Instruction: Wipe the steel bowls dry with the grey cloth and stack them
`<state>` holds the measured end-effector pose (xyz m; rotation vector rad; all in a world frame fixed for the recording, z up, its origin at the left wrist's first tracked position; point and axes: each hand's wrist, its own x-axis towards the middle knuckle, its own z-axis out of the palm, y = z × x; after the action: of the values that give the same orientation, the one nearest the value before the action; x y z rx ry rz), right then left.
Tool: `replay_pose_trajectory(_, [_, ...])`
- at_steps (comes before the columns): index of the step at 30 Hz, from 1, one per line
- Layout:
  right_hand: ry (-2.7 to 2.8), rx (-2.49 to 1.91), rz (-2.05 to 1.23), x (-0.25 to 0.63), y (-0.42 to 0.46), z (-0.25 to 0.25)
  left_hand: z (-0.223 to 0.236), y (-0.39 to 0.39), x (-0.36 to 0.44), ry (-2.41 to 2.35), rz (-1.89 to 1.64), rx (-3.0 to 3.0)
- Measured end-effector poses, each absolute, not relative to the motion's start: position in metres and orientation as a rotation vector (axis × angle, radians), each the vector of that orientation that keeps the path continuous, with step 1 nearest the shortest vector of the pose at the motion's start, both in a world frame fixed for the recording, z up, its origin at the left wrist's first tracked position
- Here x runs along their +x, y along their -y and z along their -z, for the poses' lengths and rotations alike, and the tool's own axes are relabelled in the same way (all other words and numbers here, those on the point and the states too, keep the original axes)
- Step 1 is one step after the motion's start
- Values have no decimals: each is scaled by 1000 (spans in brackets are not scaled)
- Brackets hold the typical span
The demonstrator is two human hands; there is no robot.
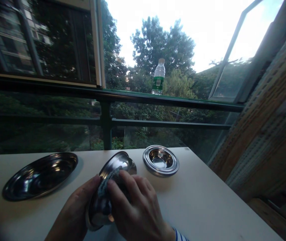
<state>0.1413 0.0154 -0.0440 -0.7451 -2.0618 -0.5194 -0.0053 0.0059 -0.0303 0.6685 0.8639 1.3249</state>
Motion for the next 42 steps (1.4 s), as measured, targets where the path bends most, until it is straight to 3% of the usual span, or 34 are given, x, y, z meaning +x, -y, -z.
replay_pose_trajectory(14, [2075,-564,673,129,-11,41,28,-4,-5,-922,-1272,610])
replay_pose_trajectory(21, [2107,-828,410,145,-19,36,33,-3,-2,-1022,-1349,717])
replay_pose_trajectory(26, [2175,-636,501,140,-16,35,36,-1,-5,-987,-1304,709])
replay_pose_trajectory(30, [2099,-833,320,146,-22,34,41,-3,-3,-1048,-1338,747])
replay_pose_trajectory(35, [2192,-590,413,146,-18,32,42,-3,-2,-1037,-1357,778])
replay_pose_trajectory(42, [2117,-730,234,150,-23,27,41,1,0,-1140,-1369,803])
